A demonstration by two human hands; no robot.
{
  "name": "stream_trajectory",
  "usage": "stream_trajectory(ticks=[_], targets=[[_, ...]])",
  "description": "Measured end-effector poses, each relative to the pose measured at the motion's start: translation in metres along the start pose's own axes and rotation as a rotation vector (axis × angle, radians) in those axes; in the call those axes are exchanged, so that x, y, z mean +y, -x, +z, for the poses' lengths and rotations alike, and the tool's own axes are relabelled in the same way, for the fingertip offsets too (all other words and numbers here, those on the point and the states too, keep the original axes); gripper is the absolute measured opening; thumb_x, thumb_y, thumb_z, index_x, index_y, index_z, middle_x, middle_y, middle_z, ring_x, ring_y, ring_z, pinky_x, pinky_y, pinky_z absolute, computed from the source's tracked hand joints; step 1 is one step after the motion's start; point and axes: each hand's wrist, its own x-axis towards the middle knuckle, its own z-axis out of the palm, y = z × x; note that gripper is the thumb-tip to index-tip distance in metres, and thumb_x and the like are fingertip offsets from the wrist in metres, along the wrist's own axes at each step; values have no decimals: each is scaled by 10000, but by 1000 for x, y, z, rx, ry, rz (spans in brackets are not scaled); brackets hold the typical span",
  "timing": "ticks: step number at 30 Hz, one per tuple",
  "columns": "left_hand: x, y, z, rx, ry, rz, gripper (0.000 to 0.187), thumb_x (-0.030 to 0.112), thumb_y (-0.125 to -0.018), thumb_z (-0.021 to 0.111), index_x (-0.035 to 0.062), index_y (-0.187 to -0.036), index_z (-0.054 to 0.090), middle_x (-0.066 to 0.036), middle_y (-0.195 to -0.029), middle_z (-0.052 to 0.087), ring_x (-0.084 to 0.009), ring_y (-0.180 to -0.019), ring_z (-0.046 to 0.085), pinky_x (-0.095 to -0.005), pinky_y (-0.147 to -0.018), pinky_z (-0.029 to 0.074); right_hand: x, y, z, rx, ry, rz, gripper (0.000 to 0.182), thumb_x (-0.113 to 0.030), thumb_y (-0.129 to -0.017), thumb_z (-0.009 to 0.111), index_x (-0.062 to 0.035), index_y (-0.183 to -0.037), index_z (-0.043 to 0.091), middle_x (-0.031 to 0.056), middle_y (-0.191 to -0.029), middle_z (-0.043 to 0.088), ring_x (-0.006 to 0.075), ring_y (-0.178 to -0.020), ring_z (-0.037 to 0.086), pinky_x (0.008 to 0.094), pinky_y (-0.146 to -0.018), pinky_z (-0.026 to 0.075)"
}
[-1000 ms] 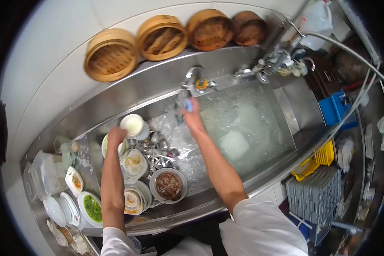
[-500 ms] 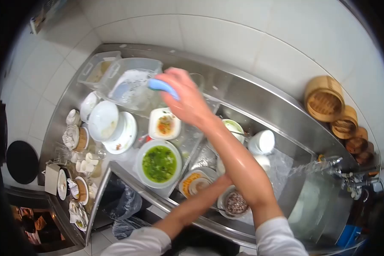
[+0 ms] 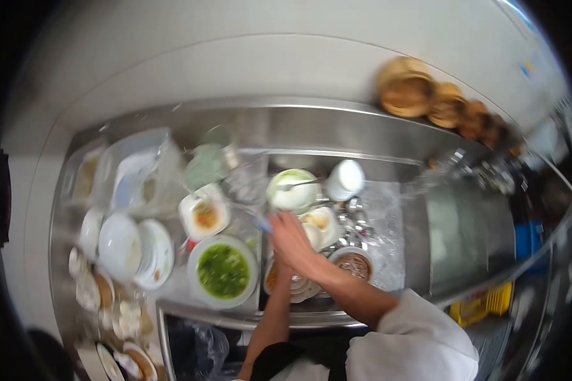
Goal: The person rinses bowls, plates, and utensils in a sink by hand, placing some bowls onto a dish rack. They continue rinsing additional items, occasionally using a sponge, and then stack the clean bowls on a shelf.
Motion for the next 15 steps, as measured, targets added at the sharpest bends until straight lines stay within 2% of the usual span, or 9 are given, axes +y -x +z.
stream_trajectory(ticks=[1,2,3,5,8,10,12,13,15], targets=[[32,-7,-7,-48,-83,-63,260,161,-839,577,0,-1042,551,-175,-896,653,-286,-798,655,-372,-685,508,59,49,2,-55,302,-94,315,-52,-716,572,53,-1013,579,226,-919,583,383,-937,561,470,-835,436],[75,-8,-6,-199,269,-440,224,138,-790,597,-4,-962,577,-205,-740,643,-277,-581,650,-392,-575,511,90,66,-10,-154,286,192,274,-59,-735,562,48,-985,594,246,-945,590,416,-905,578,482,-800,458],[89,-8,13,-280,55,-294,197,123,-782,591,-2,-935,588,-213,-723,639,-263,-560,649,-397,-568,511,111,85,-19,-250,242,479,237,-65,-754,553,42,-958,609,267,-971,597,450,-873,595,493,-765,481],[95,-9,53,-335,-293,-26,189,94,-777,562,1,-935,608,-216,-698,636,-236,-540,649,-399,-552,508,144,85,-30,-138,159,536,157,-83,-769,544,18,-864,617,246,-974,611,435,-777,622,497,-713,496],[68,-66,73,-682,-264,241,283,66,-789,513,-3,-1042,619,-162,-702,658,-190,-597,657,-363,-551,512,170,105,-92,-346,312,92,179,-93,-774,547,18,-895,619,182,-989,619,343,-900,611,431,-779,479],[123,-60,74,-978,-283,-116,283,67,-807,514,7,-1056,632,-114,-783,676,-179,-697,662,-331,-616,522,181,114,-128,-42,97,87,221,-128,-783,571,19,-942,614,149,-1011,610,278,-976,583,375,-821,455],[111,-45,125,-1028,147,-209,259,71,-820,525,25,-1047,641,-92,-833,674,-168,-745,658,-319,-639,523,202,121,-121,557,-716,539,278,-178,-792,604,15,-993,605,127,-1037,596,235,-1028,548,332,-856,428],[116,-39,152,-1036,362,-245,248,73,-827,530,34,-1043,646,-81,-858,673,-163,-769,655,-313,-650,523,200,132,-138,596,-1076,832,374,-273,-793,618,-40,-1082,573,158,-1079,560,262,-1023,551,336,-883,418],[133,-22,194,-819,244,-61,248,63,-824,541,30,-1050,639,-98,-888,675,-173,-760,657,-314,-658,524,197,168,-155,726,-950,923,435,-286,-768,636,-23,-1104,555,167,-1067,572,262,-1039,549,326,-889,419]])
